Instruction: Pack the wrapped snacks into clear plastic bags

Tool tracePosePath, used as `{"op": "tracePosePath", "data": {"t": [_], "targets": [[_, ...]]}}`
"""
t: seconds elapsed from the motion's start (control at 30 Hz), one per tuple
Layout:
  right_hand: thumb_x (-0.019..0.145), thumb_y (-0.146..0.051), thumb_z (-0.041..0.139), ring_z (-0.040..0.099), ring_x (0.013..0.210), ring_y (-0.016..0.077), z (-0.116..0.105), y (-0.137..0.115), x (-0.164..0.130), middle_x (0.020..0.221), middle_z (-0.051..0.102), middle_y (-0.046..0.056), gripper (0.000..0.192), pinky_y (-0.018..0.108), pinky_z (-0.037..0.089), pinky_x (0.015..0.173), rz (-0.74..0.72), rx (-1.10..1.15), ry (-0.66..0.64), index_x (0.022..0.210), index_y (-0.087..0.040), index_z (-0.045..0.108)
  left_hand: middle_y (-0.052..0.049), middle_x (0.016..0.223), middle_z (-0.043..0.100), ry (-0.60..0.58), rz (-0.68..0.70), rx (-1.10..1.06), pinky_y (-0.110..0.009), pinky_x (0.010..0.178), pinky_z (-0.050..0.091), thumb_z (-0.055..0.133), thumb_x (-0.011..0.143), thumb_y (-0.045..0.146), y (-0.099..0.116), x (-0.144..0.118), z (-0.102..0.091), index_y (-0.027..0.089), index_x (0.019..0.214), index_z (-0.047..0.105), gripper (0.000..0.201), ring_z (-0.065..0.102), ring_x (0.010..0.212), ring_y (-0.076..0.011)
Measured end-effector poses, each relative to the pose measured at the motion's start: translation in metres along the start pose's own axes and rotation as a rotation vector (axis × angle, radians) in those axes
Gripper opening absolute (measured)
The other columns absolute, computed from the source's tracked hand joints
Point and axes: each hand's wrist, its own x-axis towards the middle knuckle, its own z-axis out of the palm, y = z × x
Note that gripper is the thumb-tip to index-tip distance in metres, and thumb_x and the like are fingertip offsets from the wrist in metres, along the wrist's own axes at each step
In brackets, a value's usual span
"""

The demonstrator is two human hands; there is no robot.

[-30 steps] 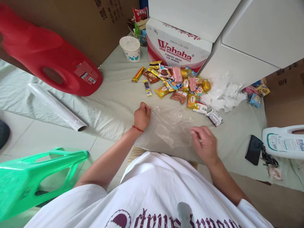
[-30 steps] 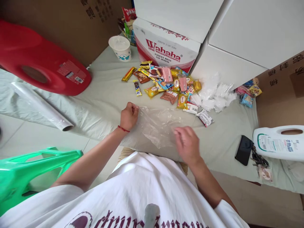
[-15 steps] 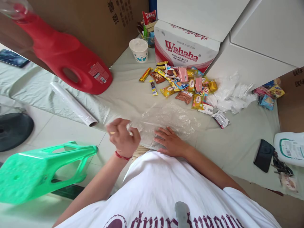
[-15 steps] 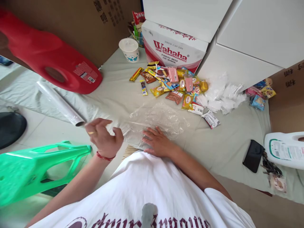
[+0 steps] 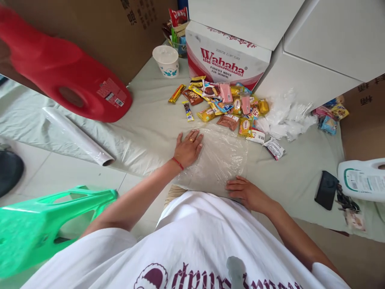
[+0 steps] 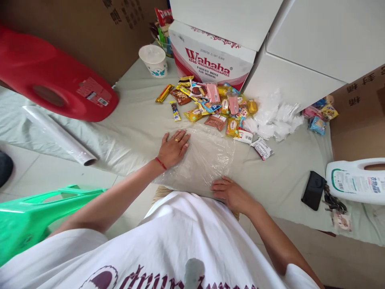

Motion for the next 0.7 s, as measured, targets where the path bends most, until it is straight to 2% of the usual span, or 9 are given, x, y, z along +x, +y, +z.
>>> {"op": "tracePosePath", "data": {"t": [0.1,0.2,0.27,0.3,0.4,0.47,0.57,0.63,0.7], "targets": [[0.101,-0.018,0.051,0.073,0.116,0.0221,-0.027,-0.01,-0.018,0.119,0.079,0.005,0.033,0.044,0.053,0.11,0.103,0.119,0.072,0.117,-0.027,0.079,-0.013,0.171,0.036,0.041,-0.062,0.008,-0.067,0.128,0.01,0.024,0.108,0.04,0.011,-0.017,0.006,0.023,0.161,0.041,0.059,0.03,0.16,-0.0301],[0.107,-0.026,0.043,0.076,0.101,0.0189,-0.051,-0.013,0.003,0.115,0.08,0.004,0.038,0.034,0.06,0.094,0.261,0.111,0.312,0.127,-0.029,0.075,-0.013,0.171,0.035,0.066,-0.119,0.01,-0.07,0.128,0.009,0.022,0.108,0.043,0.021,-0.023,0.008,0.022,0.162,0.04,0.06,0.031,0.16,-0.0304],[0.108,-0.032,0.042,0.072,0.118,0.023,-0.055,-0.004,0.034,0.129,0.076,0.007,0.04,0.041,0.056,0.105,0.305,-0.033,0.479,0.136,-0.028,0.07,-0.012,0.171,0.035,0.075,-0.128,0.019,-0.072,0.127,0.008,0.021,0.108,0.043,0.022,-0.021,0.007,0.022,0.162,0.04,0.061,0.03,0.16,-0.0299],[0.108,-0.036,0.043,0.064,0.131,0.0259,-0.053,0.003,0.051,0.14,0.07,0.009,0.043,0.045,0.05,0.114,0.299,-0.117,0.515,0.143,-0.025,0.065,-0.011,0.171,0.035,0.075,-0.125,0.027,-0.073,0.127,0.006,0.021,0.108,0.043,0.021,-0.019,0.006,0.022,0.162,0.04,0.061,0.03,0.16,-0.0298],[0.106,-0.043,0.046,0.034,0.158,0.0326,-0.04,0.036,0.092,0.166,0.044,0.013,0.056,0.058,0.027,0.129,0.348,-0.325,0.474,0.157,-0.019,0.05,-0.01,0.172,0.034,0.053,-0.126,0.05,-0.076,0.126,0.001,0.021,0.108,0.044,0.013,-0.012,0.001,0.024,0.163,0.038,0.061,0.029,0.161,-0.0313],[0.107,-0.042,0.044,0.027,0.16,0.0334,-0.033,0.058,0.099,0.169,0.039,0.011,0.058,0.062,0.02,0.13,0.424,-0.41,0.41,0.16,-0.019,0.046,-0.01,0.172,0.033,0.032,-0.131,0.056,-0.077,0.125,-0.001,0.022,0.108,0.046,0.005,-0.009,-0.002,0.026,0.164,0.035,0.061,0.028,0.161,-0.0327],[0.107,-0.041,0.042,0.032,0.158,0.0313,-0.038,0.076,0.087,0.167,0.042,0.009,0.056,0.06,0.022,0.129,0.481,-0.465,0.342,0.16,-0.022,0.046,-0.008,0.174,0.029,0.006,-0.12,0.053,-0.078,0.125,0.0,0.023,0.107,0.05,-0.002,-0.009,-0.002,0.028,0.166,0.032,0.063,0.026,0.161,-0.0333],[0.106,-0.04,0.045,0.04,0.153,0.0309,-0.052,0.076,0.08,0.164,0.047,0.01,0.053,0.054,0.032,0.125,0.479,-0.463,0.295,0.155,-0.022,0.053,-0.008,0.174,0.027,-0.003,-0.114,0.052,-0.078,0.125,0.0,0.022,0.107,0.05,-0.004,-0.009,-0.002,0.029,0.166,0.03,0.064,0.024,0.162,-0.0329],[0.104,-0.037,0.046,0.055,0.138,0.0312,-0.071,0.07,0.085,0.15,0.062,0.012,0.044,0.048,0.045,0.114,0.506,-0.45,0.272,0.139,-0.021,0.068,-0.007,0.175,0.026,-0.008,-0.115,0.055,-0.078,0.125,0.001,0.022,0.107,0.05,-0.004,-0.01,-0.001,0.028,0.166,0.029,0.064,0.023,0.162,-0.032]]}}
